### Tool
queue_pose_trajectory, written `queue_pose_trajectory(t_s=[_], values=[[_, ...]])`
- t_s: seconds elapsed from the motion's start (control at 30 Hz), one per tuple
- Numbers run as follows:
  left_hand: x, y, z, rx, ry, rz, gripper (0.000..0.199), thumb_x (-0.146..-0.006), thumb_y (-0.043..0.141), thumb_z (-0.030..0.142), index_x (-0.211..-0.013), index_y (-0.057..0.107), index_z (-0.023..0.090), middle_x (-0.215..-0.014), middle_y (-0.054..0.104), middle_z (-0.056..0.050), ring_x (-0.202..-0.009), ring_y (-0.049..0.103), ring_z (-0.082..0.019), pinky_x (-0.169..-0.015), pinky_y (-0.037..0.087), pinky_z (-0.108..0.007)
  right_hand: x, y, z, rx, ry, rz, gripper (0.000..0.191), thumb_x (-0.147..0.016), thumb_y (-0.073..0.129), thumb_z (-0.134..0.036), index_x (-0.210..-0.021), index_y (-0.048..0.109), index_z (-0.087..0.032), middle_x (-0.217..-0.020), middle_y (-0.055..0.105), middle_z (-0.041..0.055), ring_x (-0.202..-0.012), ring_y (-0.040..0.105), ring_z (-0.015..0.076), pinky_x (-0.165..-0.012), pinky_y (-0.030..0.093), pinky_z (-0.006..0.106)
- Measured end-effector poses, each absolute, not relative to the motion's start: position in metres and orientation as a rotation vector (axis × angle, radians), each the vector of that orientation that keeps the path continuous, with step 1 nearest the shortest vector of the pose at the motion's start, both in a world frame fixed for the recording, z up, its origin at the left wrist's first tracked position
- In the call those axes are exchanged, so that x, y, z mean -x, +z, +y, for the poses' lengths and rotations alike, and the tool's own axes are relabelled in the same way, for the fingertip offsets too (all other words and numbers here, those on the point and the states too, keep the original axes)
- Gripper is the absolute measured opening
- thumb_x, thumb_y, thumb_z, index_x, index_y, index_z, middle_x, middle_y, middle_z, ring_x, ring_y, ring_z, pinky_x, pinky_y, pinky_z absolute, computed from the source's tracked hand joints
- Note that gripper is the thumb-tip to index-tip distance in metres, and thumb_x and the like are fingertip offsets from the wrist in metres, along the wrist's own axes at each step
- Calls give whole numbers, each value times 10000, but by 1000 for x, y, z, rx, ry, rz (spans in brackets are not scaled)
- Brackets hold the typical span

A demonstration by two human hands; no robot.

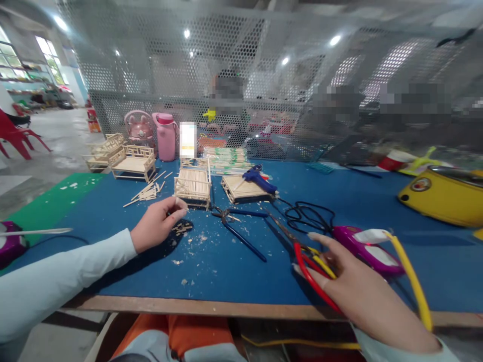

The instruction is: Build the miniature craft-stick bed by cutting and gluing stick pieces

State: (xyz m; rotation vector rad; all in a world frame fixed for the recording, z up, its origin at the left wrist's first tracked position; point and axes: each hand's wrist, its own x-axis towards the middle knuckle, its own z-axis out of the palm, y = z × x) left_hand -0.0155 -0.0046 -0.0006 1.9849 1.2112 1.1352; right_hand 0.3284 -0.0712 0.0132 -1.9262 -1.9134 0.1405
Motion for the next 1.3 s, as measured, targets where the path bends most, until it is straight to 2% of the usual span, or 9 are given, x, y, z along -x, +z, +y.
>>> queue_pose_trajectory(t_s=[0.1,0.17,0.33,0.47,0.67,0.77,0.9,1.0,1.3], values=[[9,-3,-1,-1657,1189,1135,124,-789,534,187,-884,596,139,-790,618,-19,-699,531,-108,-702,435,-257,-304,23,-72,1929,419,-1689,486,-607,635,-449,-1051,559,-265,-875,703,90,-756,671,296,-615,555,354],[3,-3,0,-1406,1186,1042,176,-758,587,197,-917,605,123,-765,606,-11,-650,518,-86,-673,437,-244,-279,31,-62,1742,475,-1667,465,-636,631,-406,-1056,567,-217,-847,691,90,-733,661,260,-614,542,328],[-5,4,-7,-1021,1168,853,344,-593,766,329,-825,634,111,-642,536,36,-535,477,-35,-590,424,-194,-207,48,-20,1142,378,-1808,415,-694,582,-262,-1098,551,-171,-820,621,39,-682,601,161,-676,509,304],[0,7,-12,-891,1171,774,402,-515,808,394,-738,615,120,-640,544,30,-536,505,-37,-583,444,-187,-174,45,-11,916,605,-1925,468,-682,529,-178,-1147,483,-204,-822,552,10,-692,548,136,-654,485,266],[4,12,-13,-795,1234,779,424,-525,795,440,-765,635,130,-695,575,8,-583,505,-46,-503,397,-150,-167,23,-24,1092,553,-1999,291,-762,534,-302,-1029,490,-194,-659,488,-33,-561,471,123,-570,442,263],[4,12,-14,-774,1288,799,412,-550,773,465,-761,639,137,-704,587,7,-602,501,-50,-488,360,-144,-163,16,-23,1193,379,-2074,394,-715,606,-389,-1030,494,-182,-840,586,40,-718,564,186,-681,473,339],[4,10,-16,-827,1297,800,401,-531,786,453,-722,640,133,-708,593,4,-641,496,-66,-515,355,-154,-159,10,-20,1228,204,-2127,466,-698,624,-421,-1071,486,-177,-1032,589,114,-952,580,264,-821,460,411],[4,6,-15,-910,1268,811,410,-525,783,467,-714,646,131,-672,573,12,-633,476,-68,-529,349,-161,-160,7,-19,1187,167,-2155,458,-709,616,-386,-1089,484,-166,-1031,591,123,-978,578,259,-841,462,403],[10,0,-11,-1171,1305,901,314,-644,696,442,-680,652,133,-650,592,2,-628,485,-84,-578,365,-189,-163,9,-20,1072,216,-2219,426,-735,606,-349,-1108,504,-172,-1040,597,112,-968,580,240,-827,475,382]])
